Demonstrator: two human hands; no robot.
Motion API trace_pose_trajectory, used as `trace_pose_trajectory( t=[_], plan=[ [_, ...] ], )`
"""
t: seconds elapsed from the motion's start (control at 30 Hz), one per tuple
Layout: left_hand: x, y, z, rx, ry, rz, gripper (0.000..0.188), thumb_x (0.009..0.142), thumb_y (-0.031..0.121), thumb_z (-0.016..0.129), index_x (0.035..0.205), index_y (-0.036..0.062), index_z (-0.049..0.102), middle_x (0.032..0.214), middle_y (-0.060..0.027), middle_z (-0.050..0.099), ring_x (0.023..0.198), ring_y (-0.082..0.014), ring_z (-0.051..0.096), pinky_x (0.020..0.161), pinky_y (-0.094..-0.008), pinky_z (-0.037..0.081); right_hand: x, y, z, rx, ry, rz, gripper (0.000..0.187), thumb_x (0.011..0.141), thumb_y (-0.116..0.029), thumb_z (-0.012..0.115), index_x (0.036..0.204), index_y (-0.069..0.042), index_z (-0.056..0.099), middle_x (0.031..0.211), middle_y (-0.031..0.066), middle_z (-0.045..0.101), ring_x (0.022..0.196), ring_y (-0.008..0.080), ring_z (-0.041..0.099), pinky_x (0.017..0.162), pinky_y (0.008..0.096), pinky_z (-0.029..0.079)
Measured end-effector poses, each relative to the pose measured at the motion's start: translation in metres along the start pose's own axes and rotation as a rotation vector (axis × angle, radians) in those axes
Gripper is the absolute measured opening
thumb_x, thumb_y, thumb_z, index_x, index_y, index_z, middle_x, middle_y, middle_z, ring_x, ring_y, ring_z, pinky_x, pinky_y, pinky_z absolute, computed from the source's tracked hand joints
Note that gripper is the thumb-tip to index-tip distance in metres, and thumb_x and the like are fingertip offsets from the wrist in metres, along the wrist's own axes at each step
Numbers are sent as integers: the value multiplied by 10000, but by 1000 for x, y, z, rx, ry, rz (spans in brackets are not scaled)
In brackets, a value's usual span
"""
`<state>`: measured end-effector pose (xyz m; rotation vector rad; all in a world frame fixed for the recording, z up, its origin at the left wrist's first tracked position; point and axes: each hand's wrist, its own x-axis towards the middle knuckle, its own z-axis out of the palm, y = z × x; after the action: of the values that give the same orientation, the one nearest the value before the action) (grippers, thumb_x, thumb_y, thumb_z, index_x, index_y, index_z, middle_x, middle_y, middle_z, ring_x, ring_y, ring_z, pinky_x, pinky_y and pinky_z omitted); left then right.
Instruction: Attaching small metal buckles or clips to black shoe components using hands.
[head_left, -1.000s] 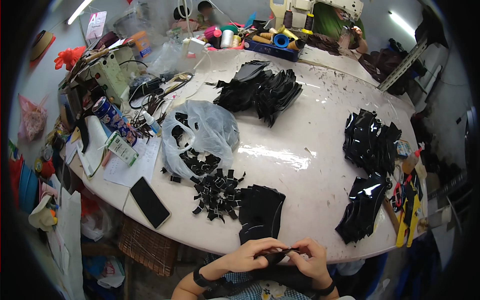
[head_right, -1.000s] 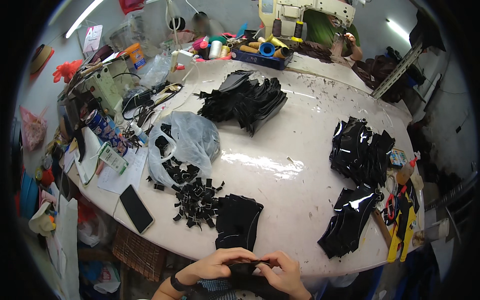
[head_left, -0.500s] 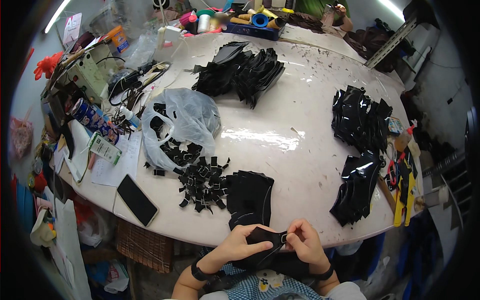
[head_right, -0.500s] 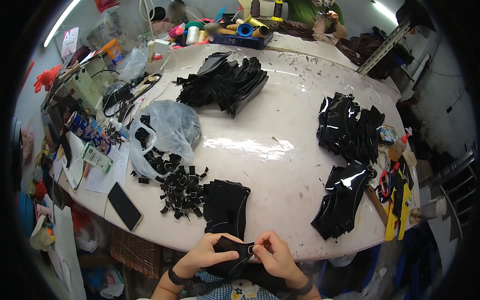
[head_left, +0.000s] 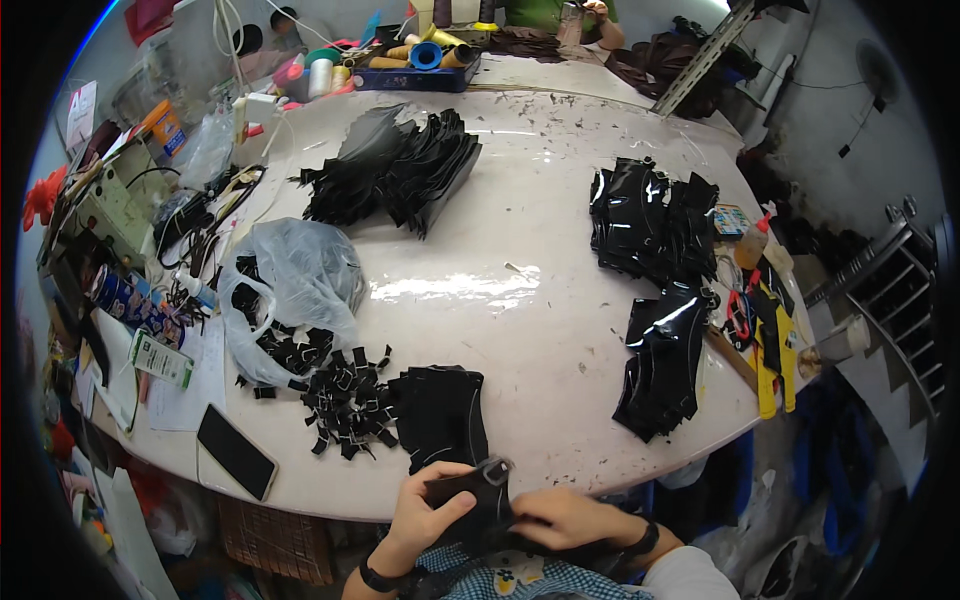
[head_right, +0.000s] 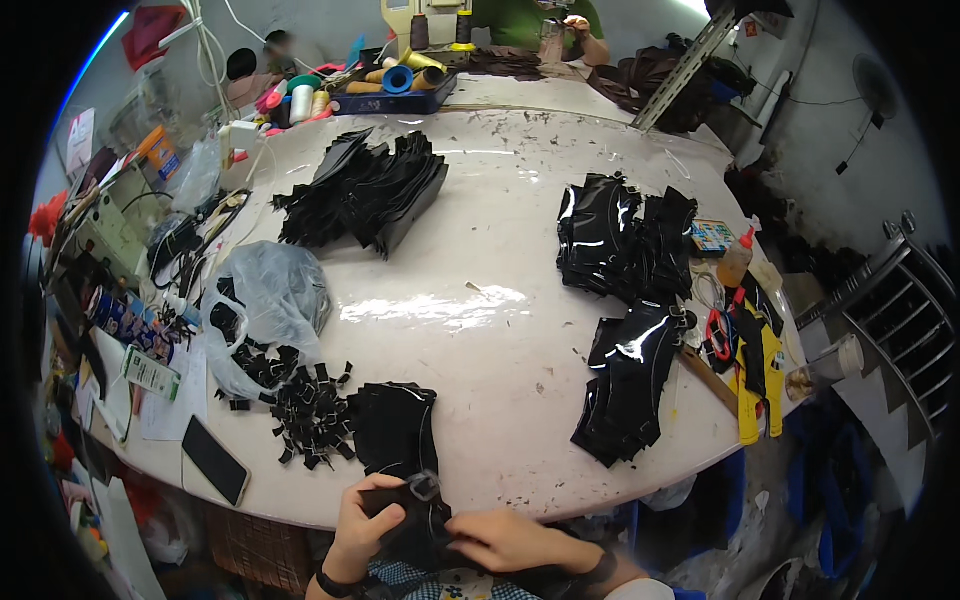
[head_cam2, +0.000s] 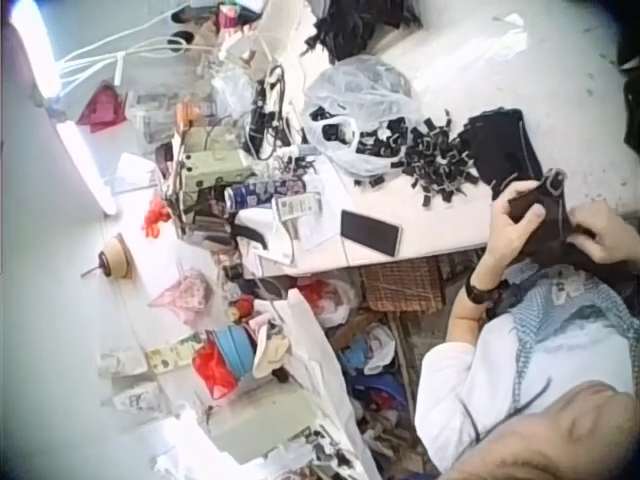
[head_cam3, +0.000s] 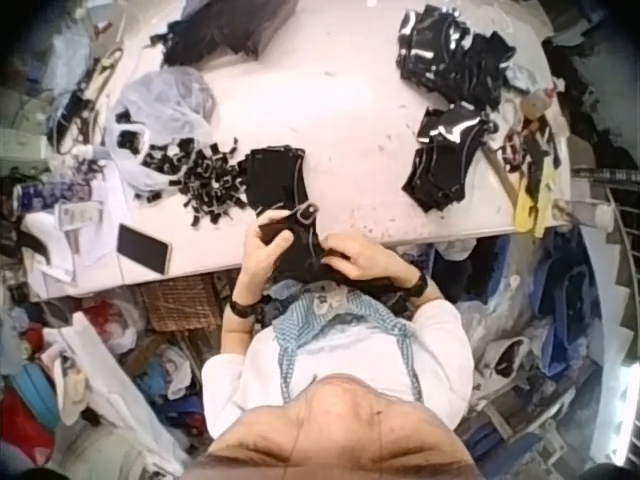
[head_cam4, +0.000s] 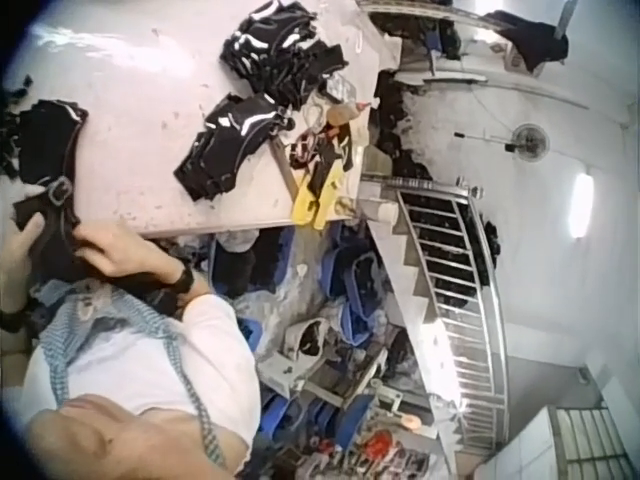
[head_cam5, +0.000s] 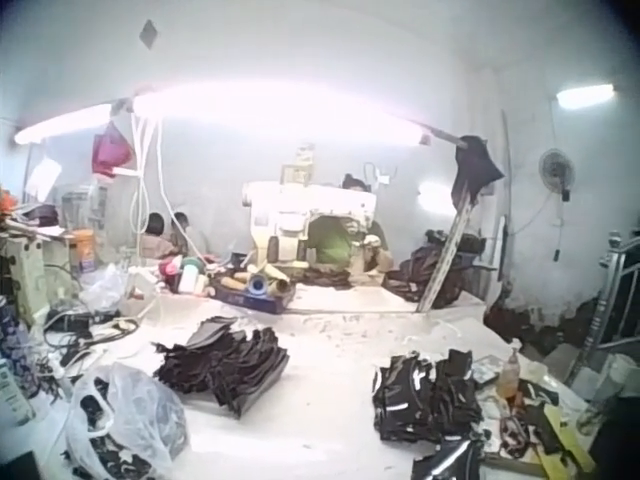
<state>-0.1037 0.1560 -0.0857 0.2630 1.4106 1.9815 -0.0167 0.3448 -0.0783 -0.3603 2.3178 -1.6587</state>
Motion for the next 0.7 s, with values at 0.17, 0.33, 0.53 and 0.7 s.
trace_pose_trajectory(
  t=[0.17, 0.33, 0.53, 0.7],
  plan=[
    [4, 8, 1, -69, -195, 58, 254, 807, 43, 536, 1049, -31, 516, 965, -116, 588, 843, -146, 574, 761, -257, 456, -44, 0, -69, -71, 990, -55, 184, 717, -81, 614, 882, -19, 563, 660, 33, 506, 559, 100, 487, 497, 213, 391],
    [10, 9, -5, 218, -189, -28, 180, 802, 56, 550, 973, 1, 573, 904, -74, 607, 788, -120, 584, 709, -232, 465, -68, 37, -158, -6, 1364, 19, 292, 825, -117, 525, 1063, 49, 502, 889, 43, 559, 805, 87, 503, 728, 210, 397],
    [18, 30, -24, 569, -105, 151, 158, 768, 77, 591, 909, 7, 597, 832, -71, 609, 714, -110, 577, 641, -219, 458, -81, 120, -172, -656, 1319, 457, 324, 758, -136, 593, 1052, -33, 503, 830, 75, 517, 725, 183, 488, 671, 282, 403],
    [49, 36, -58, 1053, 410, 537, 139, 672, 4, 624, 805, 2, 581, 722, -81, 560, 633, -161, 549, 570, -255, 440, -74, 81, -161, -696, 1436, 432, 302, 779, -145, 571, 1040, -10, 500, 910, 82, 504, 710, 167, 457, 688, 280, 395]
  ],
)
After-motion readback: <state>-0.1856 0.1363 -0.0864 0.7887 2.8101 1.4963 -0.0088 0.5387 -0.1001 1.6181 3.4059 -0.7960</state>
